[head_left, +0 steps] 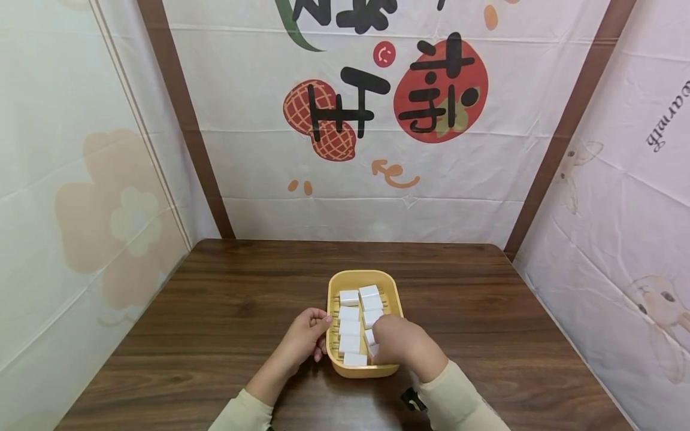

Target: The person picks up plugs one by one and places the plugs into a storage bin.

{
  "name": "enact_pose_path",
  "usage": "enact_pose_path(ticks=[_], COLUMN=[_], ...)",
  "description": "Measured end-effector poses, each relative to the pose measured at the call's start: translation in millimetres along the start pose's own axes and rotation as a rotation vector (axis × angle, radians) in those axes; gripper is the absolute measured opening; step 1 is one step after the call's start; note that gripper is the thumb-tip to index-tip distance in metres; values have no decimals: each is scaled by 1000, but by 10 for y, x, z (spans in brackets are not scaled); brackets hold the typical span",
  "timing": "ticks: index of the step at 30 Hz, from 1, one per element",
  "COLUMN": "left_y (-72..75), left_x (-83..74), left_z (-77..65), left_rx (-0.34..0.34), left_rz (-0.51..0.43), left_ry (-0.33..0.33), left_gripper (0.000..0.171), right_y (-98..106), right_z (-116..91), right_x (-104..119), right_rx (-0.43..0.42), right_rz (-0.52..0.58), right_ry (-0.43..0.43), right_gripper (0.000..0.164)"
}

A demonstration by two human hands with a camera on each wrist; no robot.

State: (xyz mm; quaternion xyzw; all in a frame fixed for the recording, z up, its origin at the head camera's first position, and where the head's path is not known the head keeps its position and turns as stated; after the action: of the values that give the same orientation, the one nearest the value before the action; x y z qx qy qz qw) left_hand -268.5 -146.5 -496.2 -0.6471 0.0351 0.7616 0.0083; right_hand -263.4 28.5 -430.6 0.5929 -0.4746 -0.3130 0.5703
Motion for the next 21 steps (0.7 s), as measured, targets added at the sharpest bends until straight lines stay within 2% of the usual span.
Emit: enact_pose_path(ticks=[5,12,21], left_y=[6,14,-4], left_x=[19,19,11], left_z=[11,25,8], left_rx=[-1,-6,-5], left_rz=[1,7,13], left_ry=[7,4,0], left_gripper=[24,22,24], right_y=[-3,-3,-44], right_z=[-2,-6,-8], right_x=[26,26,10], right_rx=[7,-34,-88], right_rz=[-18,-3,-36], right_ry=[7,5,-56], right_gripper=[43,36,29])
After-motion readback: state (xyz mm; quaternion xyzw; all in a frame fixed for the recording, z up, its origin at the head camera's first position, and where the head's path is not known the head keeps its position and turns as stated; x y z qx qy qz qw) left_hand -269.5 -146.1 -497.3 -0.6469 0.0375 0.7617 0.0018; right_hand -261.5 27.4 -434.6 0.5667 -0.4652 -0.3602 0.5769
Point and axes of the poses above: each hand's wrist, its own z-axis towards the middle knuckle, its own y-axis out of the back of the hand, x = y × z, the point moved 8 cm from there along z, towards the middle knuckle, and after that the axes turned 15 degrees about -y, right-handed, at the moved point
